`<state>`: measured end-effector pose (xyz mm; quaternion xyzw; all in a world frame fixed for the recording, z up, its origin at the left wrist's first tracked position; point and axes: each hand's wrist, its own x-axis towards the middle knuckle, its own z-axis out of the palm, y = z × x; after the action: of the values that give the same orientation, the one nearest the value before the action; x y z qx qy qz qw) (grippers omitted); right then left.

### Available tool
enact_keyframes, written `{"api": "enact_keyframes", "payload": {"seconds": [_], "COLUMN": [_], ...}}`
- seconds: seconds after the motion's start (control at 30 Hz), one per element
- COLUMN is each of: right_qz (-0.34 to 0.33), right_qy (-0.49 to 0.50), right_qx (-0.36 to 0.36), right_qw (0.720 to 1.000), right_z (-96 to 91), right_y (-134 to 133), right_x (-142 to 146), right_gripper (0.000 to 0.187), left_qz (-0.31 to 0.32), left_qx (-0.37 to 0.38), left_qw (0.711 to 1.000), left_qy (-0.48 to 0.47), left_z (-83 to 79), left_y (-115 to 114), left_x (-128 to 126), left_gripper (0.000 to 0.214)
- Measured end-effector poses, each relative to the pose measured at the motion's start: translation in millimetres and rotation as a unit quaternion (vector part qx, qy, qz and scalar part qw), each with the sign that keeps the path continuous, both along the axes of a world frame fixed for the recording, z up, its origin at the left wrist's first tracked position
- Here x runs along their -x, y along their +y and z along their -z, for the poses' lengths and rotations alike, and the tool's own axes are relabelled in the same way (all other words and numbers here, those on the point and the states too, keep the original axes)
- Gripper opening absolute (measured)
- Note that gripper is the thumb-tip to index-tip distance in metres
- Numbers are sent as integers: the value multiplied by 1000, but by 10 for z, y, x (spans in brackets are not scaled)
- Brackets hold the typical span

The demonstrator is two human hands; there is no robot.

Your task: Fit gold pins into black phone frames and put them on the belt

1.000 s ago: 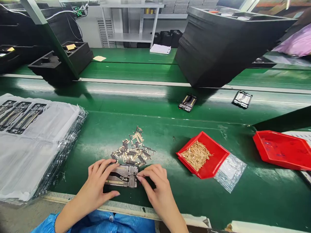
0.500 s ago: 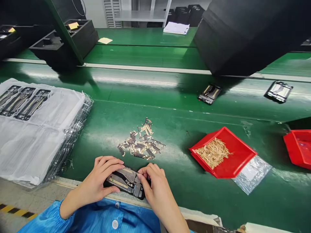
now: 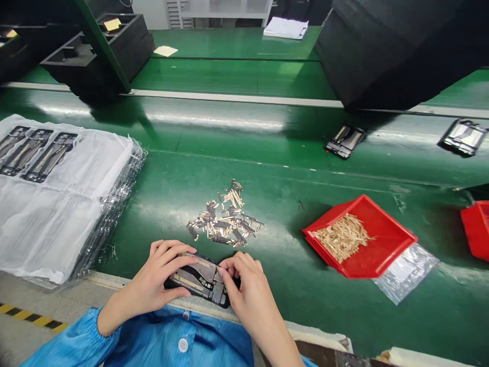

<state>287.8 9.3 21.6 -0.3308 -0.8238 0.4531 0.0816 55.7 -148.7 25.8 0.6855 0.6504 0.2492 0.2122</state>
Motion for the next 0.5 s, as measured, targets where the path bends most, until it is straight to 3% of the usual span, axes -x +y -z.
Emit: {"api": "enact_keyframes", "payload": {"seconds": [0.5], "right_qz": [-14], "right_qy": [-29], "right_qx": [-6], "right_qw": [999], "right_z": [-36], "right_y": [14], "right_x": [17], "right_gripper": [21], "left_qz": [2], "left_qx": [-9], "left_qw": [1000], "left_qy": [6], "left_z": [5], "left_y": [2], "left_x": [0], "left_gripper": [53]}}
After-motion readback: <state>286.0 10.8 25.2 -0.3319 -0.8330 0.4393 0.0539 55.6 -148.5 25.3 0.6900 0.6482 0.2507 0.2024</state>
